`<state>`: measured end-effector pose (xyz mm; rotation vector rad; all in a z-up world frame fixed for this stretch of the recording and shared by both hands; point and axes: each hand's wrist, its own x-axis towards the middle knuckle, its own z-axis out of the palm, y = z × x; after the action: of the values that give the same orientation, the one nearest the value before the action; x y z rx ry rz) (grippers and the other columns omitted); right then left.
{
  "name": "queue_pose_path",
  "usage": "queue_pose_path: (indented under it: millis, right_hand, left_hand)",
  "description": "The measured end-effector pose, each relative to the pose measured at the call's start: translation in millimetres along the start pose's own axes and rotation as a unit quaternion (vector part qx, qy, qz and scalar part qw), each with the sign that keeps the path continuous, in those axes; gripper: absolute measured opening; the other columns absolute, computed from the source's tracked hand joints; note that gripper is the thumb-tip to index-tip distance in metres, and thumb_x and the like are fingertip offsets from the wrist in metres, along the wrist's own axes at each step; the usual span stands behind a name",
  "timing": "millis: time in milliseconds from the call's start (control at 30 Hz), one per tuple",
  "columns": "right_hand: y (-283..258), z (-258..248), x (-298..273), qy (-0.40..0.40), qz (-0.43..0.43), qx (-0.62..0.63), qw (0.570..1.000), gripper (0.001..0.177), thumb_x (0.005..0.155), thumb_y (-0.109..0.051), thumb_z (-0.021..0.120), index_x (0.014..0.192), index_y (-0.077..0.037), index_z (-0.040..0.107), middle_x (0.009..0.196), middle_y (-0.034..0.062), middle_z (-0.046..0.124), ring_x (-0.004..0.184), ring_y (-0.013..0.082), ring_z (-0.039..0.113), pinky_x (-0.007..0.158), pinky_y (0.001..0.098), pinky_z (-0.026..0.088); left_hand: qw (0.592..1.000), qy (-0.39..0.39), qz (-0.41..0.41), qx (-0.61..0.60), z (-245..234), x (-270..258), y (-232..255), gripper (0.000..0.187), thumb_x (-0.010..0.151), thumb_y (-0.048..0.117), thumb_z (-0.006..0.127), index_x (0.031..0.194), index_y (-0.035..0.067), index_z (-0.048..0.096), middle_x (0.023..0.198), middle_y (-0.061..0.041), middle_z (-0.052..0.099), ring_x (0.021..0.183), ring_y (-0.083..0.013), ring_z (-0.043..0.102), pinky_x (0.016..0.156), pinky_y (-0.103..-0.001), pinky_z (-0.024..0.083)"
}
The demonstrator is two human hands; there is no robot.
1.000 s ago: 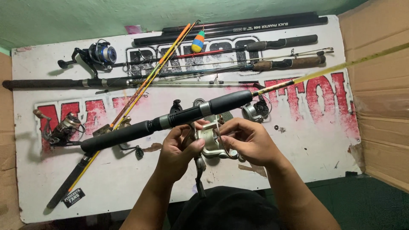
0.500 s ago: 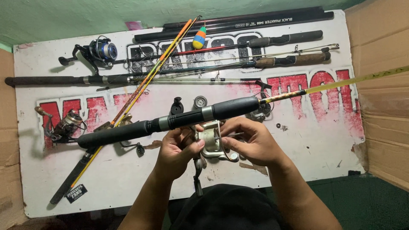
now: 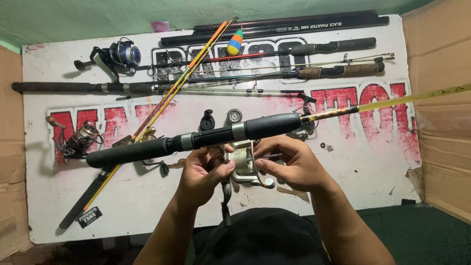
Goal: The recorder is assembling and inspecting the internal components of a spinning fishing reel while it is attached to a rod.
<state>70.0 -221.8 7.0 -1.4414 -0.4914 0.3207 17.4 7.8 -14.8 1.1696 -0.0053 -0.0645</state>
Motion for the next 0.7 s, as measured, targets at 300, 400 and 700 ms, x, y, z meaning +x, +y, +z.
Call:
queue_pose_path:
  millis: [300, 400, 700]
  right_hand:
    - [-1, 4, 4, -0.002, -0.01, -0.021, 1.0, 0.015, 0.085, 0.004, 0.078, 0.099, 0.005, 0.076, 0.093, 0.0199, 0.071, 0.082, 0.0211, 0.069, 0.067, 0.0345, 0.061]
    - [-7, 7, 6, -0.002, 0.0, -0.009, 1.0, 0.014, 0.085, 0.004, 0.077, 0.099, 0.005, 0.076, 0.092, 0.0196, 0.071, 0.08, 0.02, 0.069, 0.065, 0.034, 0.062]
    - [-14, 16, 18, -0.007, -0.03, -0.025, 0.999, 0.013, 0.085, 0.005, 0.077, 0.098, 0.006, 0.074, 0.092, 0.0204, 0.071, 0.075, 0.0194, 0.068, 0.056, 0.0321, 0.061]
  left_hand:
    - [1.0, 0.016, -0.002, 0.01, -1, 0, 1, 0.02, 0.086, -0.001, 0.075, 0.105, -0.002, 0.07, 0.078, -0.012, 0.066, 0.057, -0.0057, 0.053, 0.049, -0.021, 0.046]
    - [1.0, 0.015, -0.01, 0.018, -10, -1, -3, 0.018, 0.086, 0.0, 0.075, 0.104, -0.002, 0.07, 0.074, -0.01, 0.064, 0.053, -0.0056, 0.054, 0.047, -0.02, 0.047]
    - [1.0, 0.012, -0.005, -0.002, -7, 2, 18, 0.017, 0.086, 0.001, 0.073, 0.102, -0.004, 0.067, 0.057, -0.005, 0.053, 0.052, -0.0051, 0.046, 0.047, -0.018, 0.039]
